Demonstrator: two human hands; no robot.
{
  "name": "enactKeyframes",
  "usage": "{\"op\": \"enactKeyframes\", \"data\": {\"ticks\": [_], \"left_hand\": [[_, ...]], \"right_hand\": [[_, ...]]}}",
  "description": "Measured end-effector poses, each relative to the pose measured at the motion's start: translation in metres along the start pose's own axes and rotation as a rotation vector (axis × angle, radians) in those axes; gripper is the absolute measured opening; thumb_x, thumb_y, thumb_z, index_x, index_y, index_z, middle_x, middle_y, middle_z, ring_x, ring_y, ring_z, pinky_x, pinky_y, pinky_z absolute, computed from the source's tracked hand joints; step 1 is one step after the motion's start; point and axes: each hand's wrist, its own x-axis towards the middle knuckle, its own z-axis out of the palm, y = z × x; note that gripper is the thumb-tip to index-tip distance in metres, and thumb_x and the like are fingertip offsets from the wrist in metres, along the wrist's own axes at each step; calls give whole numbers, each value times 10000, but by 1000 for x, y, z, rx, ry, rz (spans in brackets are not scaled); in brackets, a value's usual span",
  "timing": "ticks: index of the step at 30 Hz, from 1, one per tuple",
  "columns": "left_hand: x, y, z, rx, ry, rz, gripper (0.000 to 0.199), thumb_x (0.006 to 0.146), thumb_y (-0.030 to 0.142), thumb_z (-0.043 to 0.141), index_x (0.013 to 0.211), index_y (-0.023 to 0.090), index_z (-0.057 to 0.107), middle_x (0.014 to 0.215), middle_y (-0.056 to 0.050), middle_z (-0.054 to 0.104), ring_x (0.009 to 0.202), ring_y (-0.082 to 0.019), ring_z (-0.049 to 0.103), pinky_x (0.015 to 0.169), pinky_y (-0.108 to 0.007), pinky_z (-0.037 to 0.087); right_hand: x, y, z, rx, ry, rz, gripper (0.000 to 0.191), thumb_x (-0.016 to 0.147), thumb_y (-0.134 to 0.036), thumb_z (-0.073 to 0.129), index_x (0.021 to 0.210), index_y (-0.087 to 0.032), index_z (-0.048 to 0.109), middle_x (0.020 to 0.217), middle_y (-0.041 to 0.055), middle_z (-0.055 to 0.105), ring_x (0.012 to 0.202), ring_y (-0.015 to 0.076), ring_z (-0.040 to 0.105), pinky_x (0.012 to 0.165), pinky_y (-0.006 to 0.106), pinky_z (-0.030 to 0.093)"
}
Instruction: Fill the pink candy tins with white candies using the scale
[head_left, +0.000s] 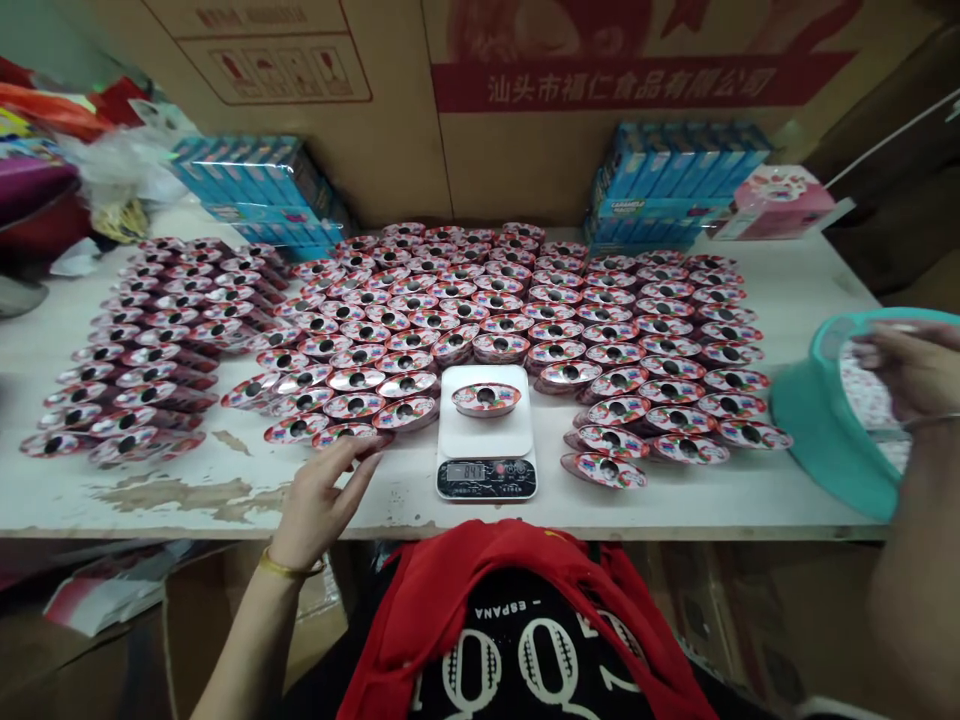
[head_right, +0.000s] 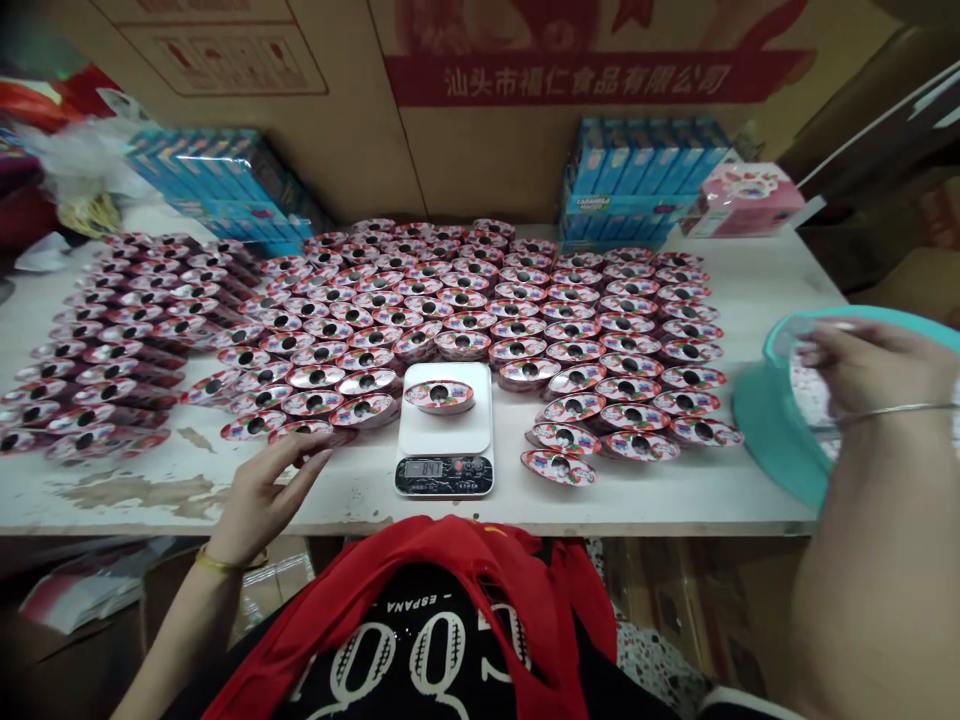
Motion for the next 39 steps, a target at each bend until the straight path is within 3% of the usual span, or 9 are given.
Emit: {"op": "enactKeyframes", "data": {"ticks": [2, 6, 10, 15, 20, 25, 28, 31, 39], "left_hand": [[0, 4, 3, -17, -11, -4, 208, 898, 317, 524, 1053, 214, 615, 993, -52, 679, 909, -169, 633, 830, -289, 495], [-2, 13, 11, -58, -42, 14, 193, 912, 302, 504, 1046, 206, 605, 949, -54, 668, 854, -155, 613, 786, -282, 494], [-14, 15, 21, -112, -49, 23, 196, 920, 294, 495, 1057, 200, 598, 958, -60, 662, 881, -155, 614, 804, -287, 494], [-27, 10, 29, -158, -67, -6, 201, 923, 298, 495, 1059, 189, 597, 931, -51, 655, 866, -146, 616, 791, -270, 488], [-26, 9, 30, -176, -72, -11, 196, 924, 294, 497, 1057, 191, 597, 928, -49, 651, 860, -145, 609, 786, -267, 483], [-22, 8, 33, -204, -57, -10, 195, 920, 291, 505, 1057, 187, 596, 944, -51, 652, 898, -149, 614, 824, -271, 482], [-23, 7, 36, -202, -69, -20, 195, 921, 299, 502, 1048, 186, 597, 930, -49, 646, 880, -145, 610, 807, -270, 483], [-25, 5, 38, -190, -84, -37, 202, 925, 312, 493, 1043, 185, 597, 926, -51, 646, 874, -146, 610, 796, -270, 484], [-23, 2, 38, -182, -89, -52, 211, 927, 323, 484, 1047, 188, 593, 958, -60, 659, 906, -157, 619, 821, -281, 491]], "right_hand": [[-31, -25, 33, 68, -197, -62, 105, 728, -81, 709, 712, -137, 621, 685, 40, 604, 535, 51, 503, 534, 242, 380], [-119, -68, 106, 48, -866, -149, 142, 812, -204, 657, 919, -113, 676, 605, -4, 580, 496, 80, 487, 490, 231, 370], [-174, -80, 160, -111, -1130, -291, 78, 833, -144, 595, 838, -133, 672, 648, -5, 589, 519, 88, 493, 518, 228, 382], [-187, -75, 186, -398, -1172, -551, 121, 800, -48, 606, 848, -133, 678, 746, 24, 628, 656, 110, 527, 629, 234, 386], [-190, -80, 189, -455, -1136, -569, 186, 794, -63, 628, 963, -129, 669, 653, -8, 573, 596, 106, 466, 593, 236, 349], [-182, -82, 183, -106, -1232, -210, 39, 817, -172, 620, 811, -137, 637, 545, -36, 516, 485, 77, 432, 495, 216, 318], [-171, -76, 174, 205, -1240, 142, 202, 780, -325, 684, 795, -132, 626, 610, -9, 567, 471, 58, 439, 434, 191, 300], [-162, -68, 164, 338, -1175, 315, 275, 685, -305, 767, 848, -115, 651, 754, 39, 624, 581, 67, 528, 474, 173, 378], [-169, -64, 160, 167, -1151, 103, 224, 759, -320, 688, 856, -125, 633, 687, 20, 607, 508, 67, 489, 428, 185, 344]]}}
